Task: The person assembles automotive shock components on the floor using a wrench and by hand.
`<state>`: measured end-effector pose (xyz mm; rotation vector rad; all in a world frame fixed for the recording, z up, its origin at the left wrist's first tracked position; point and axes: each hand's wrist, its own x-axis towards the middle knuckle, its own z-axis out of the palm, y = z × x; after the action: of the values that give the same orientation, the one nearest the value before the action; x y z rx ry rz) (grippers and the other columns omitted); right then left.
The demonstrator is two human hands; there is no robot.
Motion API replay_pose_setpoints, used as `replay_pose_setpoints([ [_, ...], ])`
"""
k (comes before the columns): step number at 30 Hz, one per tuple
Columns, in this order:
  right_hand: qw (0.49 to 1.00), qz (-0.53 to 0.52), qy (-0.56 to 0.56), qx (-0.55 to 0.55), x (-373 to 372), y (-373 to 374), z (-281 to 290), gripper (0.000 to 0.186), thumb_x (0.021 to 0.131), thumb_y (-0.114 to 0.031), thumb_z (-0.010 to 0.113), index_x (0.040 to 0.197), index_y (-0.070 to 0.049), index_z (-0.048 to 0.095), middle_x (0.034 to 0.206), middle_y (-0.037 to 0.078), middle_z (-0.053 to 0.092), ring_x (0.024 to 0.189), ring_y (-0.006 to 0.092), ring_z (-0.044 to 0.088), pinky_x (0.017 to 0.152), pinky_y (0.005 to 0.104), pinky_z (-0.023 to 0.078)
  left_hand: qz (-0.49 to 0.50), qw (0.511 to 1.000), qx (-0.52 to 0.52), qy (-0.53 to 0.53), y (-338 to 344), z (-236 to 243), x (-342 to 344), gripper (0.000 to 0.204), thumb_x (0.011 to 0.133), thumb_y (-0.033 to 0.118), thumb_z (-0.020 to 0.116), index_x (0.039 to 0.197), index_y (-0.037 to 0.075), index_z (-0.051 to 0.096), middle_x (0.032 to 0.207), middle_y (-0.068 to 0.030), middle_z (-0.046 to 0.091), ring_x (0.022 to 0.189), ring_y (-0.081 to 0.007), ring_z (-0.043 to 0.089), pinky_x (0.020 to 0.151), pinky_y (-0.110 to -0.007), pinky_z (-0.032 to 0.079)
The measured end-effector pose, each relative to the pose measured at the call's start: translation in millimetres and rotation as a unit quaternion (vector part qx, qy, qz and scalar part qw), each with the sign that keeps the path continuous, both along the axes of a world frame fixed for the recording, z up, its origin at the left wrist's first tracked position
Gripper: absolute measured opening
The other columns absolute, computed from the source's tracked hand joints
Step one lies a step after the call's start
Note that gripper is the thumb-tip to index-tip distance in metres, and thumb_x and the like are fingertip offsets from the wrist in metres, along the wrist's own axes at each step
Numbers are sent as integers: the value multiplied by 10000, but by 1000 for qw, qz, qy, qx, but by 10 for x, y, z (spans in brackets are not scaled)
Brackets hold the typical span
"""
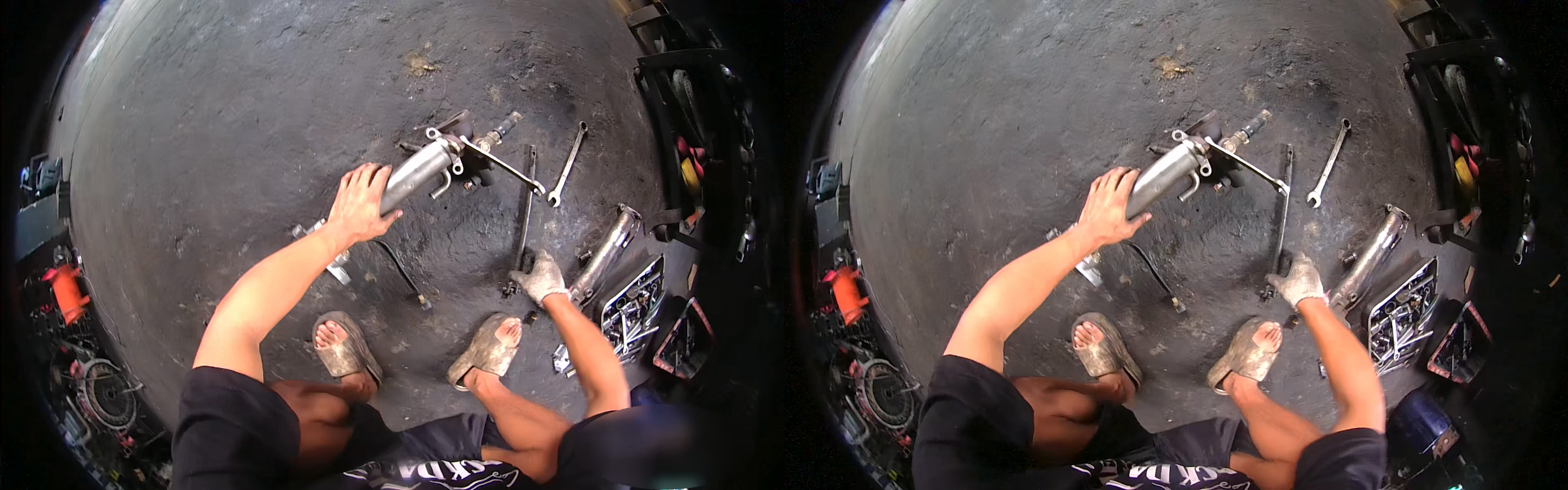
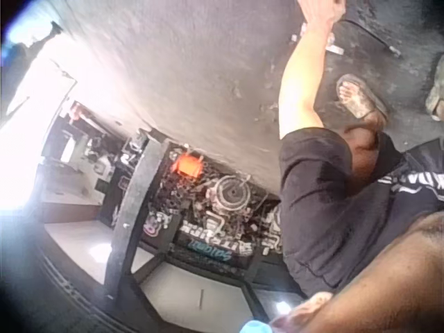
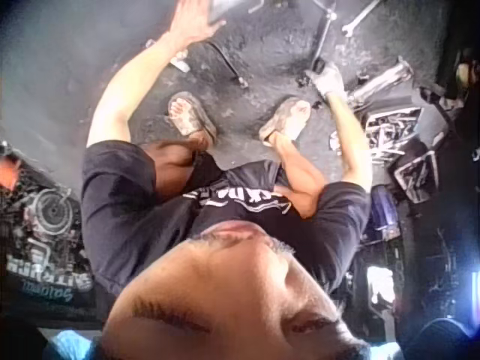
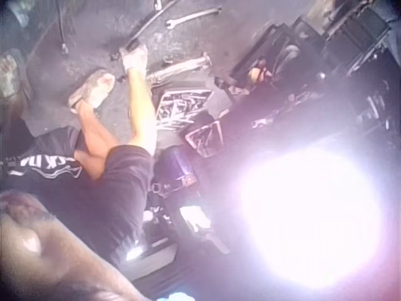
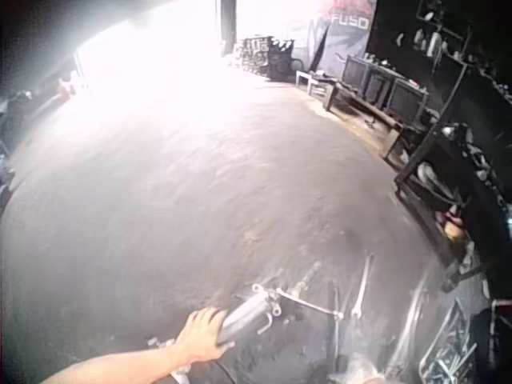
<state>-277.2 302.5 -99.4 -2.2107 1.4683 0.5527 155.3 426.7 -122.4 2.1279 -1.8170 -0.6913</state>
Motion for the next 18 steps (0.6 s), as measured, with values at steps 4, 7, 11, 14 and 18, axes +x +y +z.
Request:
replay_pose_setpoints([
  [4,988,-149,34,22,306,301,-161,520,793,-326,755,1158,30,657,1057,341,715,1044,480,710,930,518,573,-11,1000,6,-9,19,-17,99,914,826,400,850,1530,11,416,1540,-243,454,1470,-407,408,1224,-565,316],
  [7,965,-245,93,12,467,359,-177,391,797,-272,656,1073,-6,734,1082,304,730,1038,489,707,900,540,575,-20,1000,8,-8,9,5,79,904,858,400,827,1551,15,392,1565,-223,444,1491,-387,392,1240,-569,297],
  [11,842,-532,-40,86,441,632,48,418,1016,-291,525,1177,36,729,1167,280,730,1095,432,716,948,493,552,-17,998,53,3,-57,51,-38,897,896,394,789,1580,13,351,1602,-187,427,1539,-364,339,1270,-585,251],
  [14,840,-517,-149,-71,707,1254,743,578,1074,-427,478,1323,68,643,1121,263,725,1101,394,677,996,444,502,-10,998,61,10,-12,39,48,892,903,386,783,1585,13,345,1624,-189,408,1553,-362,322,1269,-615,228],
  [18,872,-402,-230,-157,1696,1110,2347,556,1097,-442,449,1284,40,655,1008,221,709,992,387,673,932,463,512,-7,998,64,14,0,-35,40,887,923,377,764,1598,9,322,1653,-191,377,1575,-355,290,1278,-608,214],
])
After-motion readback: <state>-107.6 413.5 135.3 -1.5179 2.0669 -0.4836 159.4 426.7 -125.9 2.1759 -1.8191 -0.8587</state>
